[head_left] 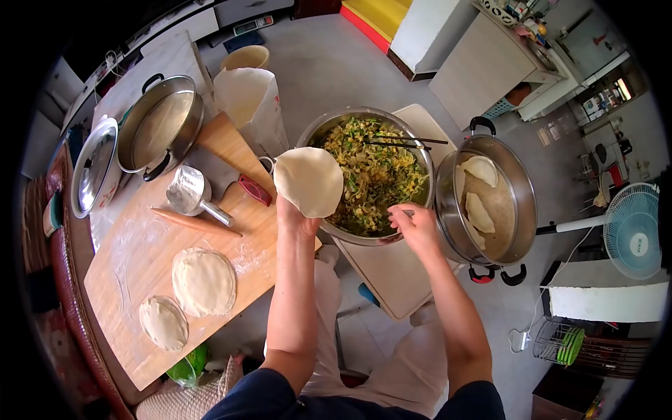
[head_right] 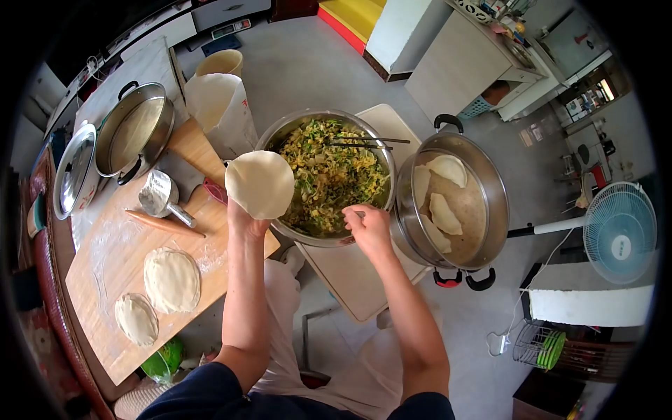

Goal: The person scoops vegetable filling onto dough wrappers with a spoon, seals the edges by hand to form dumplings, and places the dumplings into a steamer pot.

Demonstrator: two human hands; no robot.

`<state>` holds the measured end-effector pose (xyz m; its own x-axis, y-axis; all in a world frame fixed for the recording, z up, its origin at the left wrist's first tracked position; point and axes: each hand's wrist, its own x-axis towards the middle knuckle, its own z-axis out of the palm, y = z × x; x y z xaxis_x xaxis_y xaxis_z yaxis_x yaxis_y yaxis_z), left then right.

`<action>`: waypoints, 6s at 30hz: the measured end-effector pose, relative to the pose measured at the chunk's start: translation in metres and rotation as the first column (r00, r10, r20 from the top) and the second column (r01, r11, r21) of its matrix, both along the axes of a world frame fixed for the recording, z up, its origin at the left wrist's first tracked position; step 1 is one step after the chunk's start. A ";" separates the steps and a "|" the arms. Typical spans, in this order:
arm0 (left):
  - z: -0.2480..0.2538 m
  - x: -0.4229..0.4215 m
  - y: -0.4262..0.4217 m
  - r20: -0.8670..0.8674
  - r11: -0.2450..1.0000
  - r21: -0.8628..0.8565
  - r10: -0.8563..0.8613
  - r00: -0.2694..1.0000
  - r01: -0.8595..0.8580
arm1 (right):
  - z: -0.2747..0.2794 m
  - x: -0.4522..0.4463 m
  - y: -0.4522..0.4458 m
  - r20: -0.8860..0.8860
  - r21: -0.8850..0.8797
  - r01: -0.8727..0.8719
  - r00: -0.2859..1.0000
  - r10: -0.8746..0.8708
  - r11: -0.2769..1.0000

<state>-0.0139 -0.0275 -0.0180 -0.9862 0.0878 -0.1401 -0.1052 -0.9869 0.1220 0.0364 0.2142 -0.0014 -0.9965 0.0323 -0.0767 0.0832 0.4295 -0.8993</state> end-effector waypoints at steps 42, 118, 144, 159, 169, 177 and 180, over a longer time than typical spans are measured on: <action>0.033 0.005 0.049 0.096 0.991 0.057 -0.129 0.987 0.124 | 0.073 -0.049 0.017 0.104 -0.675 0.172 0.985 -0.138 0.717; 0.012 -0.010 0.023 0.038 0.997 0.059 -0.058 0.998 0.056 | 0.001 -0.007 -0.015 -0.279 0.383 -0.183 0.912 0.302 0.905; 0.017 -0.007 0.024 0.039 0.984 0.155 -0.096 0.995 0.089 | 0.031 -0.018 0.027 -0.351 0.348 0.039 0.932 0.091 0.937; 0.019 -0.009 0.026 0.053 0.986 0.148 -0.083 0.995 0.074 | -0.021 -0.027 0.020 0.291 -0.418 0.356 0.924 -0.248 0.836; 0.011 -0.012 0.013 0.032 0.991 0.130 -0.031 0.999 0.026 | -0.014 -0.019 0.031 0.302 -0.670 0.362 0.930 -0.208 0.648; 0.024 -0.006 0.015 0.014 0.990 0.131 -0.059 0.998 0.057 | 0.002 -0.017 0.038 0.262 -0.677 0.366 0.931 -0.255 0.639; 0.027 -0.006 0.016 -0.010 0.992 0.109 -0.067 0.998 0.068 | 0.001 -0.016 0.042 0.270 -0.681 0.368 0.930 -0.251 0.633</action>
